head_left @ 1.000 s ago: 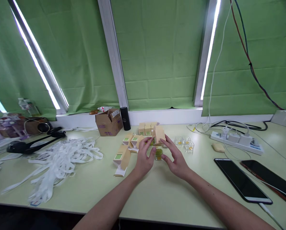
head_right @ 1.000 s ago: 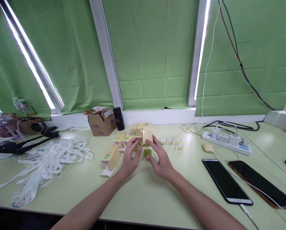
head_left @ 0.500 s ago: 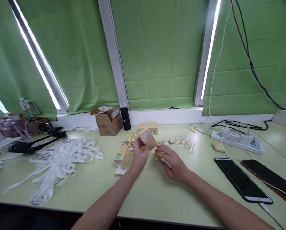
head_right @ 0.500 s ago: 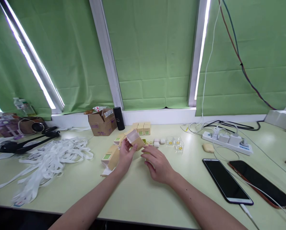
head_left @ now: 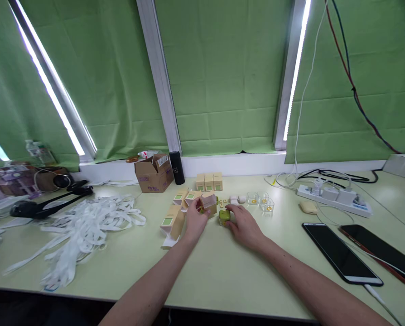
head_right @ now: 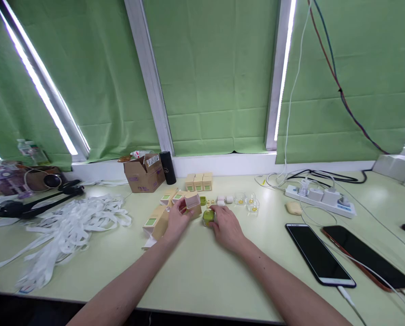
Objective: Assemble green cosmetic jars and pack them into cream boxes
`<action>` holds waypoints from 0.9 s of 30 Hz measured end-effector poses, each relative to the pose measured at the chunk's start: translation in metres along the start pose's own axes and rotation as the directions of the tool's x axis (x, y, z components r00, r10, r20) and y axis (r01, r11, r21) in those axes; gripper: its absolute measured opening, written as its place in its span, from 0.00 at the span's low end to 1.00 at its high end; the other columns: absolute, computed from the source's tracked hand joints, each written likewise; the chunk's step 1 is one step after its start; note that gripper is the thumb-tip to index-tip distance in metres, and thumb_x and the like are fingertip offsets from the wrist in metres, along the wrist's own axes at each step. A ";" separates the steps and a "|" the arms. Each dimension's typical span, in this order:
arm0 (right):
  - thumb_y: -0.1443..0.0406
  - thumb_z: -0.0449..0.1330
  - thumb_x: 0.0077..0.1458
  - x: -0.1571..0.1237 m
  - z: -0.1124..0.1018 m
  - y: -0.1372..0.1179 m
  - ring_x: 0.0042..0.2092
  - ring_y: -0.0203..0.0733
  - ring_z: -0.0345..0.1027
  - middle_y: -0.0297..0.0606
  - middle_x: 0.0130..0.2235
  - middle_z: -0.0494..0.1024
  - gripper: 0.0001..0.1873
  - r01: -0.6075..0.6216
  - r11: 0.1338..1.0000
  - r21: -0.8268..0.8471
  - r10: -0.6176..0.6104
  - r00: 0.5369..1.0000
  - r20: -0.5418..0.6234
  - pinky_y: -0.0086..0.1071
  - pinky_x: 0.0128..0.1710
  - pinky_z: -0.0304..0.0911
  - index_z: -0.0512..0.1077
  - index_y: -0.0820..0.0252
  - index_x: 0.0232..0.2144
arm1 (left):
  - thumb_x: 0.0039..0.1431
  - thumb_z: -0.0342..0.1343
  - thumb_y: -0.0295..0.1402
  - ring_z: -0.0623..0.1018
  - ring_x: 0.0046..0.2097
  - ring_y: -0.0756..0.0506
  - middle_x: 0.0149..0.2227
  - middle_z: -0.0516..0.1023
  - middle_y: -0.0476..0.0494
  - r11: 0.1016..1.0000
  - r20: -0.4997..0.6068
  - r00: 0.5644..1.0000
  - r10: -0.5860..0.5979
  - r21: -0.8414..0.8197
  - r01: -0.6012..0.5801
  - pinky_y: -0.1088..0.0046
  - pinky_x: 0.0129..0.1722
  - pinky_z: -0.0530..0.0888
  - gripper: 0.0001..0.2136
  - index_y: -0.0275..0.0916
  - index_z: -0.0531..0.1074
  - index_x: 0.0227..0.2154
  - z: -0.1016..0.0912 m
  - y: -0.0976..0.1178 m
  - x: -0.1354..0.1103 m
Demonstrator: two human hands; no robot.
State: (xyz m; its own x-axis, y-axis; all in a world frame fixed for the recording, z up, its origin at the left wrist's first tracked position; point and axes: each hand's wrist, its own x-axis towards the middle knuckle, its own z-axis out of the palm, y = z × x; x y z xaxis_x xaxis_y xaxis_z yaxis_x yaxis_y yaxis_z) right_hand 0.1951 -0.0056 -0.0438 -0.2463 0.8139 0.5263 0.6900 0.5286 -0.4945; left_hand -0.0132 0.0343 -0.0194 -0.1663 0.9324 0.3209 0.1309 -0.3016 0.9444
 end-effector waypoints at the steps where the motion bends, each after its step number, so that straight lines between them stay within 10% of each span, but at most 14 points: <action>1: 0.69 0.60 0.60 0.001 -0.002 0.001 0.58 0.56 0.68 0.49 0.55 0.76 0.23 -0.035 0.999 -0.010 0.036 0.999 0.010 0.50 0.57 0.66 0.67 0.59 0.57 | 0.43 0.70 0.20 0.81 0.50 0.38 0.48 0.82 0.38 1.000 0.021 1.000 -0.011 0.013 0.011 0.54 0.57 0.75 0.25 0.38 0.76 0.47 0.000 0.001 0.000; 12: 0.70 0.62 0.54 0.006 -0.019 0.019 0.51 0.51 0.73 0.43 0.52 0.78 0.25 -0.295 0.955 -0.023 0.295 0.955 0.004 0.40 0.48 0.67 0.67 0.54 0.54 | 0.40 0.66 0.18 0.81 0.50 0.39 0.48 0.80 0.36 0.990 0.316 0.945 -0.080 -0.082 0.111 0.59 0.53 0.76 0.29 0.36 0.71 0.49 0.013 -0.008 -0.011; 27: 0.68 0.63 0.54 0.005 -0.016 0.024 0.46 0.49 0.74 0.44 0.50 0.79 0.24 -0.249 0.968 -0.039 0.248 0.968 -0.032 0.38 0.44 0.66 0.69 0.53 0.54 | 0.57 0.63 0.33 0.75 0.58 0.38 0.54 0.76 0.36 0.964 0.199 0.945 0.258 0.015 -0.266 0.60 0.57 0.71 0.07 0.40 0.79 0.38 0.006 0.002 -0.011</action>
State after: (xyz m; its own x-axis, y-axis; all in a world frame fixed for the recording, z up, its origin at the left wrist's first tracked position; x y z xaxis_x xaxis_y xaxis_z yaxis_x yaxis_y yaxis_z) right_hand 0.2211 0.0072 -0.0421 -0.0453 0.9113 0.4093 0.7556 0.2993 -0.5826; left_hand -0.0052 0.0241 -0.0213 0.0707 0.8432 0.5329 0.1853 -0.5361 0.8236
